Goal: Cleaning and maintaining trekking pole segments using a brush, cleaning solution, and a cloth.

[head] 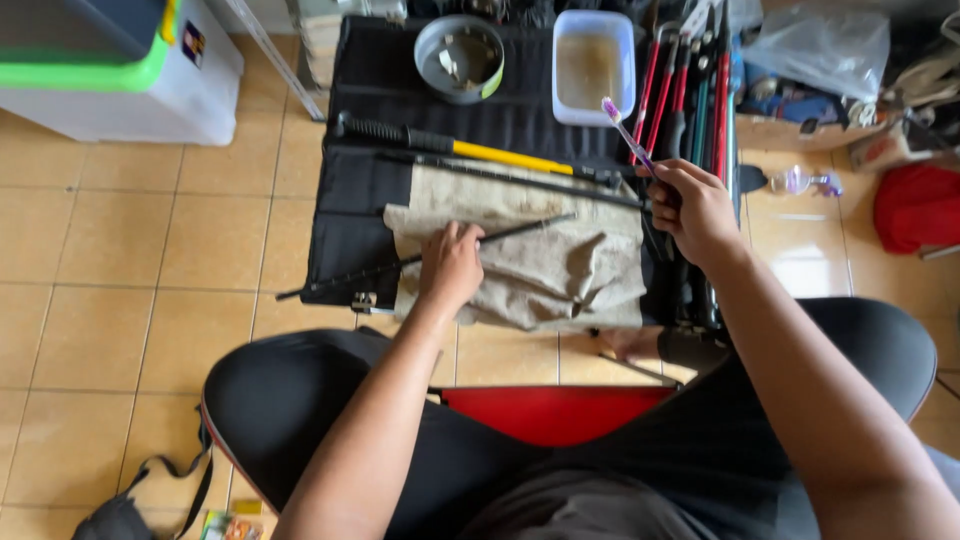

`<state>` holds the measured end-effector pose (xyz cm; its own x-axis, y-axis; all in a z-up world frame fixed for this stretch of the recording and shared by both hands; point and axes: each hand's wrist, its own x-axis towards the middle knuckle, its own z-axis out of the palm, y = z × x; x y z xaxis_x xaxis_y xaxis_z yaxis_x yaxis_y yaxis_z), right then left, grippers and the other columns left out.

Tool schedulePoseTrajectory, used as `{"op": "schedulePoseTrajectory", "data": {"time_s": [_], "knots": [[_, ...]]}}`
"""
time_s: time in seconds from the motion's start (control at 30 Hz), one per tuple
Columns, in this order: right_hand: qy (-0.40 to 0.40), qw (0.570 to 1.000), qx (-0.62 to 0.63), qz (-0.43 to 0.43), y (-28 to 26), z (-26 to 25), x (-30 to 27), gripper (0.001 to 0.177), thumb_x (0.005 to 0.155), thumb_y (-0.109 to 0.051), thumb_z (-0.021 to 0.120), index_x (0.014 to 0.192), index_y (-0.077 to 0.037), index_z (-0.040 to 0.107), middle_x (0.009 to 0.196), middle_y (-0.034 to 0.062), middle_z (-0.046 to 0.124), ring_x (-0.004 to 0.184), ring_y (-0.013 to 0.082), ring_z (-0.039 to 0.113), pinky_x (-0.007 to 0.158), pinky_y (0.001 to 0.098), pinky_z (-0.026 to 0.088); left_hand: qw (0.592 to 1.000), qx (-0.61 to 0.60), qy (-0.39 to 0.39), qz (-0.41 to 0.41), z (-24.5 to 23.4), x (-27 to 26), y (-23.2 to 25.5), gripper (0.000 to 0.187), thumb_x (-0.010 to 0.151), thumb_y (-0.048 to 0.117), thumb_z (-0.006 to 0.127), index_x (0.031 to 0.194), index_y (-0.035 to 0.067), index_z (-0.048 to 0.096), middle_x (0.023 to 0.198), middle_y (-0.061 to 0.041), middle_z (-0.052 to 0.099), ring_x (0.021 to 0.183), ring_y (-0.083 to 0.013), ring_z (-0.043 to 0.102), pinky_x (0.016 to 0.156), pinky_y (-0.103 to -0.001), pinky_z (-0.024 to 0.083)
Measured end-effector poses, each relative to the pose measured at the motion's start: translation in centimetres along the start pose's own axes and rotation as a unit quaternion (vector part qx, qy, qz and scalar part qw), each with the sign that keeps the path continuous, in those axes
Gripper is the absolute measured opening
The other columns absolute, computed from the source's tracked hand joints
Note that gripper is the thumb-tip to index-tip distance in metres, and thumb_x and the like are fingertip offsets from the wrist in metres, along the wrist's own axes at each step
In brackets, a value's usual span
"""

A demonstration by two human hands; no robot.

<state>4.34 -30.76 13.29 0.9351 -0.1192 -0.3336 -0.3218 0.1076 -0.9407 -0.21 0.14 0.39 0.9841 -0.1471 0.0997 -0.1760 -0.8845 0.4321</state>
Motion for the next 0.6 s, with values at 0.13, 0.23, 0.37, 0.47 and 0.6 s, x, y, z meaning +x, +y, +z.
{"op": "schedulePoseTrajectory", "data": {"time_s": [0.13, 0.23, 0.37, 0.47, 0.6], "knots": [[-0.011, 1.0, -0.028, -0.007, 4.3, -1.6, -5.9, 0.018, 0.095, -0.015, 0.06, 0.106, -0.001, 0.067, 0.069, 0.0097, 0.049, 0.05, 0.0105, 0.042, 0.037, 0.023, 0.034, 1.0, -0.008, -0.008, -0.007, 0.9, 0.0, -0.2, 0.015, 0.094, 0.014, 0.059, 0.108, 0.015, 0.065, 0.1, -0.011, 0.059, 0.098, -0.0389, 0.066, 0.086, -0.053, 0.05], [-0.104, 0.975, -0.197, -0.026, 6.7, -2.6, -8.7, 0.024, 0.093, -0.004, 0.052, 0.106, 0.008, 0.068, 0.053, 0.0128, 0.047, 0.041, 0.0175, 0.045, 0.036, 0.0285, 0.031, 1.0, 0.003, -0.017, -0.013, 0.9, 0.3, 0.1, 0.017, 0.09, 0.022, 0.068, 0.106, 0.017, 0.065, 0.103, -0.009, 0.059, 0.101, -0.0358, 0.065, 0.088, -0.051, 0.05], [-0.137, 0.769, -0.605, -0.154, 8.7, -2.8, -10.3, 0.02, 0.095, -0.022, 0.062, 0.112, -0.015, 0.07, 0.087, 0.0141, 0.068, 0.073, 0.0423, 0.069, 0.068, 0.0511, 0.058, 1.0, 0.004, -0.015, -0.005, 0.7, 0.0, 0.2, 0.019, 0.088, 0.021, 0.071, 0.106, 0.017, 0.066, 0.105, -0.009, 0.06, 0.103, -0.0348, 0.064, 0.087, -0.049, 0.05], [-0.108, 0.721, -0.657, -0.191, 7.4, -2.6, -10.8, 0.019, 0.099, -0.026, 0.058, 0.114, -0.018, 0.066, 0.091, 0.0077, 0.066, 0.072, 0.0389, 0.07, 0.067, 0.0493, 0.06, 1.0, 0.004, -0.002, 0.002, 1.1, 0.1, 0.2, 0.02, 0.088, 0.021, 0.072, 0.106, 0.017, 0.066, 0.104, -0.009, 0.06, 0.103, -0.0348, 0.064, 0.087, -0.049, 0.05], [-0.112, 0.707, -0.663, -0.22, 9.2, -3.4, -9.9, 0.017, 0.098, -0.029, 0.059, 0.112, -0.021, 0.063, 0.088, 0.0027, 0.063, 0.073, 0.0332, 0.072, 0.065, 0.0441, 0.06, 1.0, -0.01, -0.003, 0.012, 0.5, -0.1, 0.5, 0.018, 0.09, 0.02, 0.07, 0.107, 0.019, 0.065, 0.105, -0.008, 0.06, 0.103, -0.0332, 0.065, 0.085, -0.047, 0.051]]}}
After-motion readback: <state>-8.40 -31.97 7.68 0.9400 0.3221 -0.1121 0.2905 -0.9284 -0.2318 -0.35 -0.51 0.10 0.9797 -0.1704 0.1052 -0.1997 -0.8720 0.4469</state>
